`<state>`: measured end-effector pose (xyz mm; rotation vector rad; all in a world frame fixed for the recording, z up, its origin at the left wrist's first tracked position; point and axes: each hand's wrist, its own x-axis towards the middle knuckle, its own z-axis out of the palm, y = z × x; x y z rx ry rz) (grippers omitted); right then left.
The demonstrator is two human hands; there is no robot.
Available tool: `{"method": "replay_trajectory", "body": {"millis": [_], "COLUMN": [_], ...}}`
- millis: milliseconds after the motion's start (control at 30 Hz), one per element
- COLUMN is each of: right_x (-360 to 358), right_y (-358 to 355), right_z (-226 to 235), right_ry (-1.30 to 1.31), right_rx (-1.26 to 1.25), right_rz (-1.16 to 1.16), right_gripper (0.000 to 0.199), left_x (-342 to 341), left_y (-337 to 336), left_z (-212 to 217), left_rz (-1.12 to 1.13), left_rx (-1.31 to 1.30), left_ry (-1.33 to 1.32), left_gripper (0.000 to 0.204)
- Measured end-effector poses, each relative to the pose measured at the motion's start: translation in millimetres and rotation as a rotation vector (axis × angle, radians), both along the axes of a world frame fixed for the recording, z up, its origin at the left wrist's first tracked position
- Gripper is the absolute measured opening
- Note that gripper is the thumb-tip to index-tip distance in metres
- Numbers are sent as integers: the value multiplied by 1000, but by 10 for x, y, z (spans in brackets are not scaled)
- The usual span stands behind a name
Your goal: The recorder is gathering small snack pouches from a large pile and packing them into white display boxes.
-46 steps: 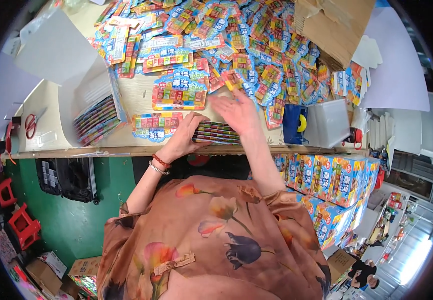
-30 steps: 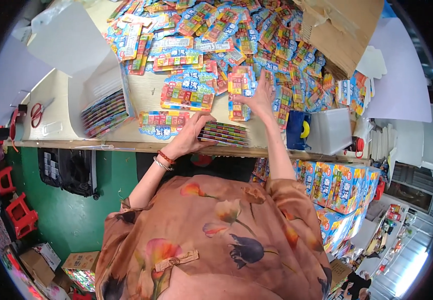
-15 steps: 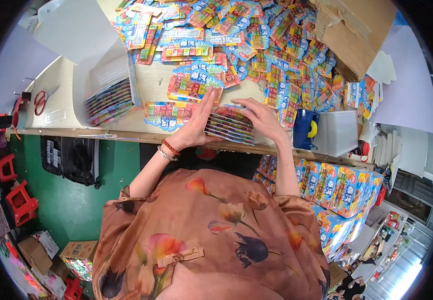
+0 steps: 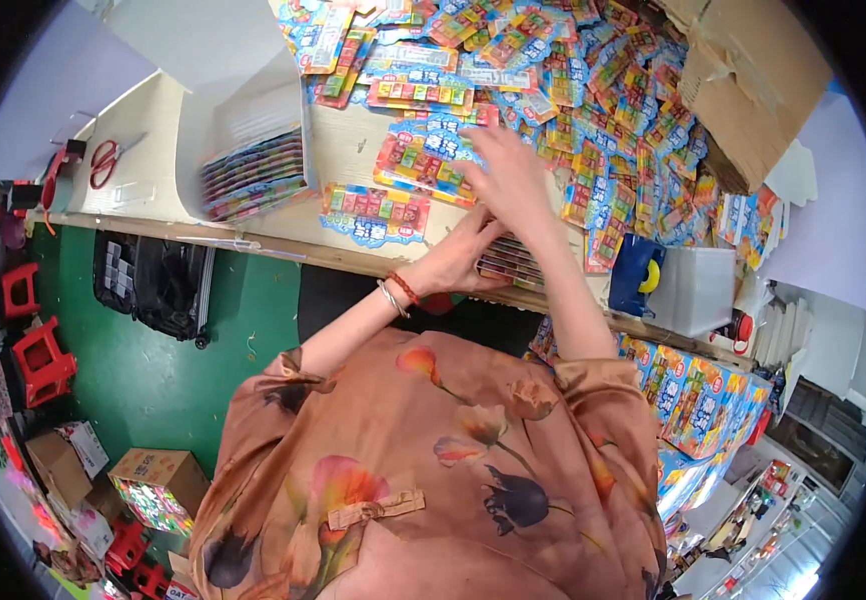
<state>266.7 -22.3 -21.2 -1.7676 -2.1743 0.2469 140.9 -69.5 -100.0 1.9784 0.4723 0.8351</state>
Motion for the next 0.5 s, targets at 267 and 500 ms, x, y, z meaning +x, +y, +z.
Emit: {"method": "replay_trajectory", "body": {"millis": [267,500], "right_x": [-243,777], "right_y": [288,-94], "right_z": [-376,-250], "right_ry": [-38,681], "right_rx": [-64,-150], "right_rz": [24,-447], "right_gripper": [53,18], "left_x": [-16,-15], "left_y": [24,41], "left_z": [-35,7], "left_rz": [-63,-74], "left_rx": [-50,-106], "left_ry": [70,70], "left_gripper": [97,79]}}
